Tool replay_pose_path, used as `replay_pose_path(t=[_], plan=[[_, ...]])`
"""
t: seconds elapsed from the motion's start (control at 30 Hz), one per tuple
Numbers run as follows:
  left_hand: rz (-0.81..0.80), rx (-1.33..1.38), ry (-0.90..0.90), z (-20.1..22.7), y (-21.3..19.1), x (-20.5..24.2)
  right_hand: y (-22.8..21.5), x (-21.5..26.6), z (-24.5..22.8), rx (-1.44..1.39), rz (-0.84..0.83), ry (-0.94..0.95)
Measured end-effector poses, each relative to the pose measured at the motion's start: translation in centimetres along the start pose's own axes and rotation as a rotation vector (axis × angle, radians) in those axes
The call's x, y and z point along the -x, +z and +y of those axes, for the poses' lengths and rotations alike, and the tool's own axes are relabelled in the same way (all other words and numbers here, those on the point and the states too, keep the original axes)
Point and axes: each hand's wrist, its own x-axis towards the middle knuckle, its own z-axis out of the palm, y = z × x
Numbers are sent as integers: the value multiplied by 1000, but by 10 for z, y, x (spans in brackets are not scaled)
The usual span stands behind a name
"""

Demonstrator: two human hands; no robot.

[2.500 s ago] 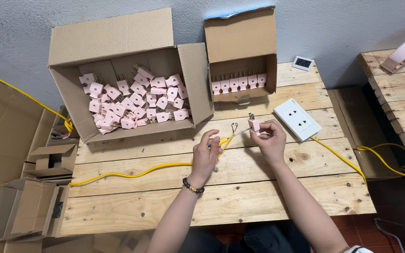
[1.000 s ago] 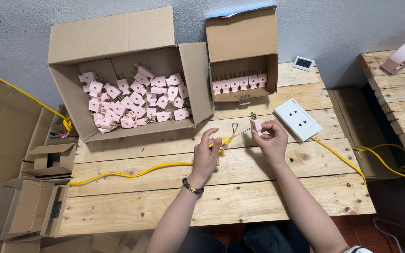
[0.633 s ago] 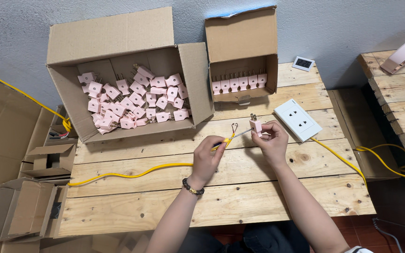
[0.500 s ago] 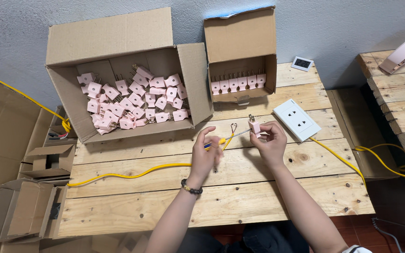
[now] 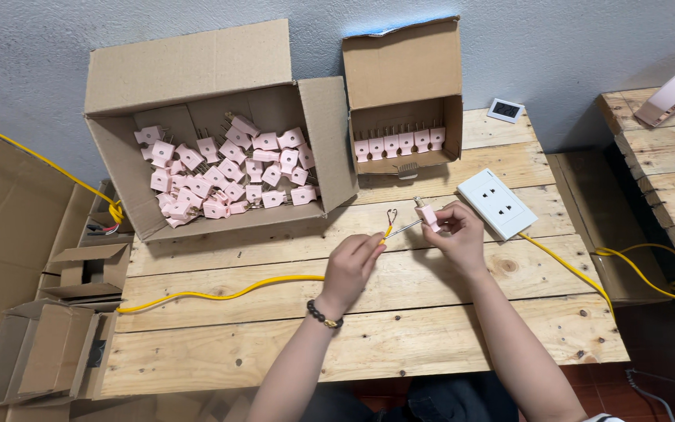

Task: The person assembles a pink electrical plug by inserting a yellow cable into the housing and tightening the internal screws with a screwdriver. They then test the plug by inserting it into a white power strip and pressing the switches.

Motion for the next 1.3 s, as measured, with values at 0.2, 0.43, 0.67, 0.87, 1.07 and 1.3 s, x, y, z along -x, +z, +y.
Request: replay_pose_path(t=[0.2,0.43,0.67,0.87,1.07,1.3], plan=[[2,54,-9,7,22,1,-11,-11,-32,74,60,-50],[-220,68,244,24,30,13,2,-34,-30,-16,126,-5],[-449,-39,369,20,53,27,68,-115,-42,278,-130,-39],[-504,-40,336,4,67,37,125,-170,-32,329,-166,43],[-570,-5,290,7,71,38,138,-194,8,481,-156,18],[-628,-21,255,10,63,31,146,-203,33,519,-192,-121]])
